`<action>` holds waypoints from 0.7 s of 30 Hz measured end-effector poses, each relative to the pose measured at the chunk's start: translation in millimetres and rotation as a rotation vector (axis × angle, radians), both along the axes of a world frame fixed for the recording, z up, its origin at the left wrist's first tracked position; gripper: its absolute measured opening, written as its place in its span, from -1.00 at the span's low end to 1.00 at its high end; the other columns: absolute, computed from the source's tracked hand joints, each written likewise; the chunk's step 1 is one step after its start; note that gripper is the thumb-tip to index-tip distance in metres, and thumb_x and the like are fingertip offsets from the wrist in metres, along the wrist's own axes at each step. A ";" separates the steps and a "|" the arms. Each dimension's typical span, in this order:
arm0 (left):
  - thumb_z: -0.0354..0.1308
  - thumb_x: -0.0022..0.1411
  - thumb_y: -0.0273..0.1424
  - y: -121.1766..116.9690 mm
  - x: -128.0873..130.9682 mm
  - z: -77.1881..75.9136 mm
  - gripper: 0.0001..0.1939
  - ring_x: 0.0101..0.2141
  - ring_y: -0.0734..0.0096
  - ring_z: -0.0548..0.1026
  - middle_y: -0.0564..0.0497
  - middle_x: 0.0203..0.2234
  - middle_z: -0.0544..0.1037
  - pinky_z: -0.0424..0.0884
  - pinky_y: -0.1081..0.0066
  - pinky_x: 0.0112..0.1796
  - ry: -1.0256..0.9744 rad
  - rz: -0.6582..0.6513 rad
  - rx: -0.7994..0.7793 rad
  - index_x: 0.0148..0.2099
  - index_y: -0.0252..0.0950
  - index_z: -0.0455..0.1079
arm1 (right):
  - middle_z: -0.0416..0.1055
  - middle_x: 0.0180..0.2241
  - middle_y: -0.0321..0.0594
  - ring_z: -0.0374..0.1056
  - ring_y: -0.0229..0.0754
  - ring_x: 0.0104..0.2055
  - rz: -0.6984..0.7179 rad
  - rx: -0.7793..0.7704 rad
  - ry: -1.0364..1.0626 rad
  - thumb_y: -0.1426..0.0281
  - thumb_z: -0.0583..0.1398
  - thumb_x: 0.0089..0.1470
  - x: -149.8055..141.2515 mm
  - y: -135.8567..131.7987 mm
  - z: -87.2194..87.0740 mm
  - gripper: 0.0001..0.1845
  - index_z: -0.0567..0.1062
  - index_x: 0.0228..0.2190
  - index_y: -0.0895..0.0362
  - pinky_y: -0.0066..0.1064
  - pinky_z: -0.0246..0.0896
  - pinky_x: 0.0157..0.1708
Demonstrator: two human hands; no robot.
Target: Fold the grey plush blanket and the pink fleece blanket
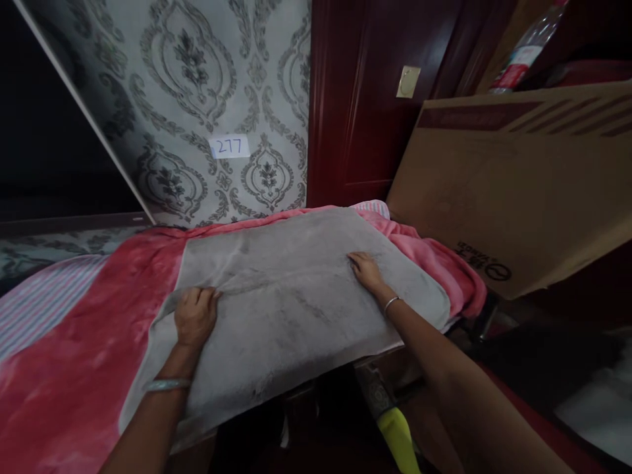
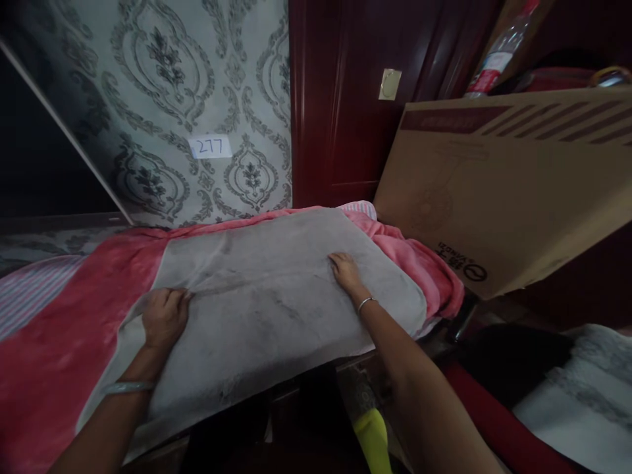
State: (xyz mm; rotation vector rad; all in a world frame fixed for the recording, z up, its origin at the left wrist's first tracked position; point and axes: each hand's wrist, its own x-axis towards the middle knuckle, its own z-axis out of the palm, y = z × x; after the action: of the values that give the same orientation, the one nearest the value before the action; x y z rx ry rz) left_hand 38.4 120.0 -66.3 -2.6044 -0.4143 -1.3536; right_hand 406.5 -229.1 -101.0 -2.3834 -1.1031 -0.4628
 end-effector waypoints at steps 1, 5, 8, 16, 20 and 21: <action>-0.01 0.41 -0.26 -0.3 -0.6 0.8 -0.73 -0.35 0.17 0.36 -0.06 -0.45 0.40 0.29 0.23 -0.26 -0.001 0.011 -0.006 -0.30 -0.23 0.40 | 0.48 0.12 -0.02 0.30 0.00 0.15 0.003 -0.008 -0.001 0.52 0.08 0.16 1.4 -0.3 1.6 -0.51 0.54 0.09 0.15 -0.11 0.17 0.19; 0.00 0.41 -0.22 -2.2 -2.4 4.5 -0.71 -0.36 0.17 0.38 -0.06 -0.45 0.40 0.30 0.24 -0.26 -0.022 0.043 -0.026 -0.32 -0.21 0.39 | 0.48 0.10 -0.02 0.29 0.01 0.15 0.011 -0.037 -0.008 0.51 0.09 0.19 2.5 1.7 9.5 -0.57 0.56 0.05 0.14 -0.11 0.17 0.13; -0.01 0.41 -0.20 -3.1 -3.7 6.9 -0.70 -0.36 0.15 0.39 -0.07 -0.46 0.40 0.31 0.22 -0.27 -0.044 0.038 -0.047 -0.33 -0.20 0.38 | 0.54 -0.05 -0.01 0.33 0.00 0.06 -0.002 -0.066 -0.004 0.52 0.09 0.23 -0.2 5.8 13.2 -0.68 0.62 -0.14 0.15 -0.16 0.17 0.08; 0.04 0.38 -0.20 -0.1 -4.2 8.4 -0.72 -0.39 0.13 0.39 -0.08 -0.49 0.42 0.29 0.21 -0.33 -0.085 0.053 -0.012 -0.36 -0.18 0.36 | 0.50 0.05 -0.03 0.32 -0.08 0.10 -0.087 -0.124 0.010 0.58 0.03 0.28 -1.0 3.1 13.5 -0.61 0.57 -0.01 0.15 -0.27 0.18 0.06; 0.04 0.38 -0.20 -1.0 -3.7 9.8 -0.72 -0.43 0.15 0.37 -0.06 -0.51 0.40 0.27 0.22 -0.37 -0.085 0.038 -0.033 -0.37 -0.19 0.35 | 0.47 0.11 -0.01 0.30 -0.05 0.15 -0.128 -0.148 0.006 0.58 0.04 0.28 6.5 -8.2 16.8 -0.59 0.54 0.04 0.15 -0.25 0.18 0.08; 0.05 0.37 -0.19 -1.2 -3.7 10.2 -0.71 -0.44 0.16 0.36 -0.06 -0.52 0.40 0.26 0.22 -0.37 -0.090 0.035 -0.043 -0.38 -0.19 0.35 | 0.47 0.10 0.00 0.31 -0.04 0.14 -0.138 -0.154 0.004 0.57 0.04 0.28 9.2 -10.4 17.7 -0.60 0.55 0.02 0.16 -0.24 0.19 0.08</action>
State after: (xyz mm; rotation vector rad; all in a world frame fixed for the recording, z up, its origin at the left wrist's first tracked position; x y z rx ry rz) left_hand 34.7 118.8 -56.1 -2.5643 -0.5047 -1.4699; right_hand 415.7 -239.5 -83.3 -2.6053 -1.0091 -0.4337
